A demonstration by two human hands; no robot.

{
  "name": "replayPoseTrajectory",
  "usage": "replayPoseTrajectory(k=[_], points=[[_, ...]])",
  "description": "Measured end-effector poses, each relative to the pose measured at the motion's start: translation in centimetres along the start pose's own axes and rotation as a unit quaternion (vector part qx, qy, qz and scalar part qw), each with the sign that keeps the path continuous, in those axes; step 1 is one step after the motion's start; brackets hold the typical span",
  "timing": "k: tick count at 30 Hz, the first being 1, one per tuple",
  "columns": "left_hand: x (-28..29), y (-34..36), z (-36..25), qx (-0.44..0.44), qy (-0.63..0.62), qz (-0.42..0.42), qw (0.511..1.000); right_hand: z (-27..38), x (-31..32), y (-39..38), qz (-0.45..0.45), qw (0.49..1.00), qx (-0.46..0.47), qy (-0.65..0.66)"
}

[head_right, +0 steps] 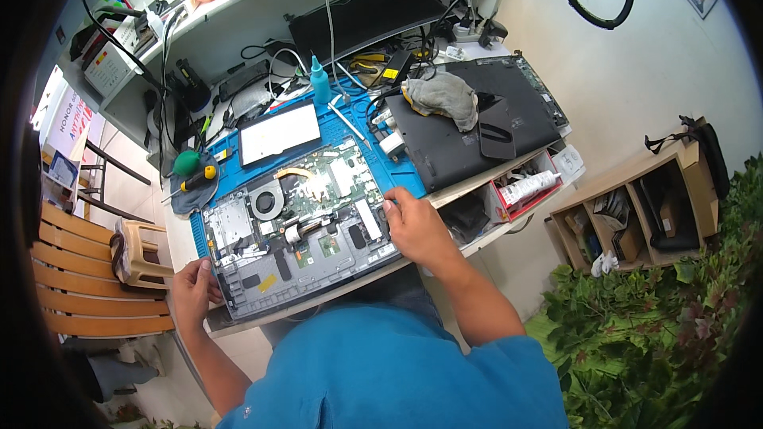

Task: The person uses a screwdriver to remove screws from a disassembled electronic device, likely a laptop or monitor, placed on a blue workbench. They manipulate internal components, including a hard drive and circuit board, and use a green air blower to clean dust from the device's interior.

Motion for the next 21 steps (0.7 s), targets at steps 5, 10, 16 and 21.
replayPoseTrajectory(k=[5,10,16,21], points=[[-0.3,-0.3,-0.2,-0.007,0.044,-0.014,0.999,0.9,0.0,-0.2,0.004,0.991,0.05,-0.128],[-0.7,-2.8,-0.4,-0.003,0.078,-0.02,0.997,2.3,-0.1,-0.5,0.045,0.986,0.042,-0.156],[-0.5,-2.5,2.0,-0.025,-0.048,0.021,0.998,1.4,0.6,-1.1,0.007,0.997,0.022,-0.076],[-1.2,-1.7,4.5,-0.022,-0.188,0.088,0.978,-2.1,-0.3,-0.4,-0.015,0.992,-0.007,0.125]])
Point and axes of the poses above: each hand's wrist, its own y-axis towards the middle knuckle, its own x-axis out of the back of the hand, z = x × y, the point moved 9 cm from there along y, towards the middle knuckle, and after that the axes turned 13 degrees about x, right-handed, at the moved point
